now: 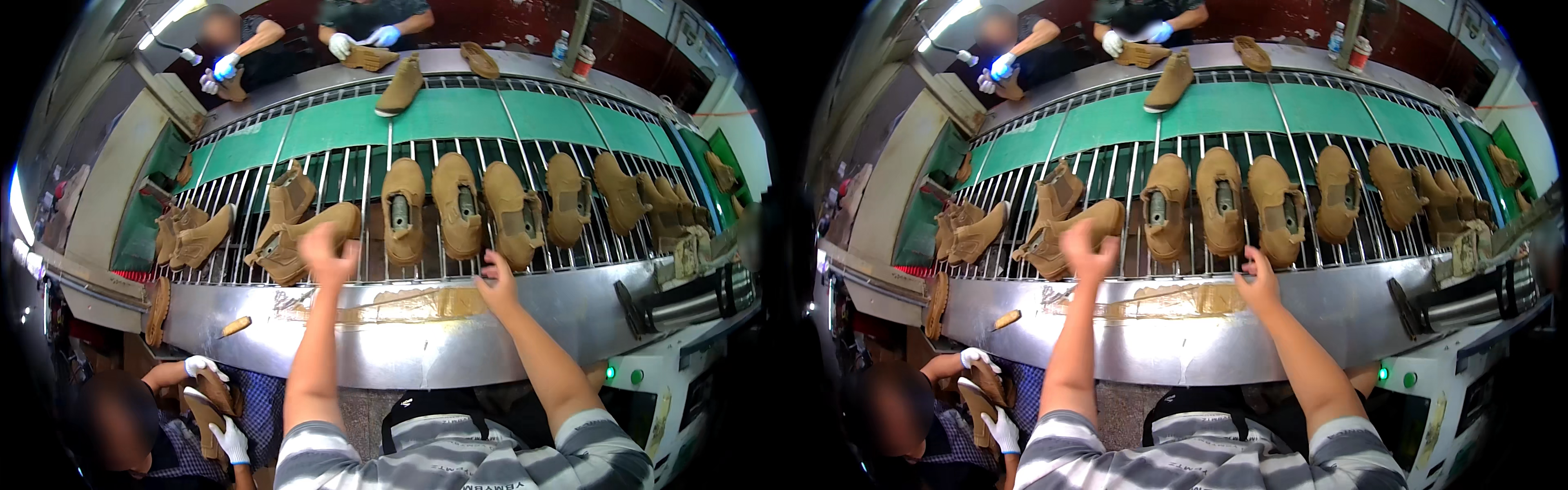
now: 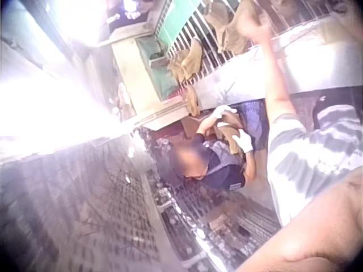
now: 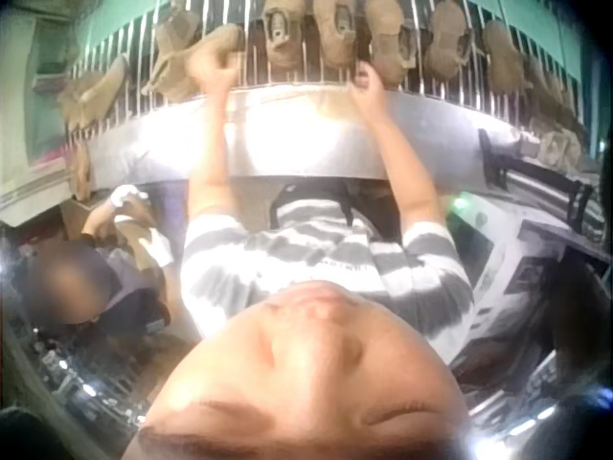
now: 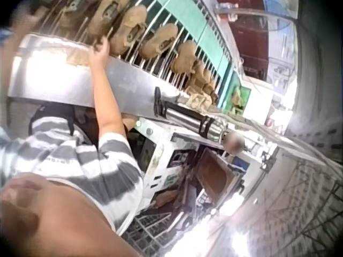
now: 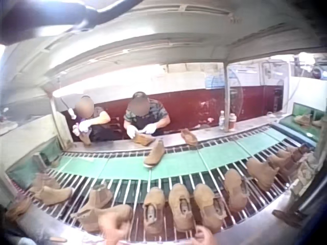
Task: The person operates a sole-attaching machine by placing boots into the machine one at a time and pressing a foot pedal to cycle the machine, while also moving boots from a conveyor belt.
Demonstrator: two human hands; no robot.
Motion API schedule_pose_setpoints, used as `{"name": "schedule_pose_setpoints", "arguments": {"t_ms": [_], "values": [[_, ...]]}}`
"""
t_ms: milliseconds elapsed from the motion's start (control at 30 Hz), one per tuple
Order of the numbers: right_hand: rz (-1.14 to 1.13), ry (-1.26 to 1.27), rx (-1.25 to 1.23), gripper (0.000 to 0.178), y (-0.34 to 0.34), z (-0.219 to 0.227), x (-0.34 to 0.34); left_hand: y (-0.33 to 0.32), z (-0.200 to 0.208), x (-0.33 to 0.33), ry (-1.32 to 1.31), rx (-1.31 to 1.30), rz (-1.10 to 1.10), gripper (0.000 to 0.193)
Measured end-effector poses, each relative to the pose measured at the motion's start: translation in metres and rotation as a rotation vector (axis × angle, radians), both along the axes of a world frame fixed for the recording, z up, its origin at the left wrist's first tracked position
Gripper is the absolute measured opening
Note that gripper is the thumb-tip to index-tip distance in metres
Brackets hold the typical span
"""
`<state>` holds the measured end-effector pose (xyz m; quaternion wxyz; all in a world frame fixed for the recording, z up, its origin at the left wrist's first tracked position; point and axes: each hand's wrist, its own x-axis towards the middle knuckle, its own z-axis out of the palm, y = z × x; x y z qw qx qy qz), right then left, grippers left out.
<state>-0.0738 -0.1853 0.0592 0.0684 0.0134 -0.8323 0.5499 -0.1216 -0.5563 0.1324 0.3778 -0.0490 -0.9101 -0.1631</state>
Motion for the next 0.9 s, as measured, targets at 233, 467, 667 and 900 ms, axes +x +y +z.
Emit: {"name": "schedule_pose_setpoints", "arguments": {"t_ms": [233, 467, 667, 900], "values": [[-0.426, -0.030, 0.025, 0.026, 0.173, 0.005, 0.185, -0.116, 0.053, 0.010, -0.403, -0.357, 0.424, 0.043], [-0.712, 0.156, -0.005, 0.015, 0.250, 0.044, 0.254, -0.125, 0.055, -0.010, -0.708, -0.475, 0.144, 0.038], [-0.691, 0.370, -0.124, 0.008, 0.236, 0.095, 0.246, -0.067, 0.128, -0.013, -0.559, -0.378, -0.057, 0.035], [-0.165, 0.028, -0.694, 0.052, 0.130, 0.131, 0.259, 0.019, 0.277, 0.100, -0.557, 0.095, -0.284, 0.033]]}}
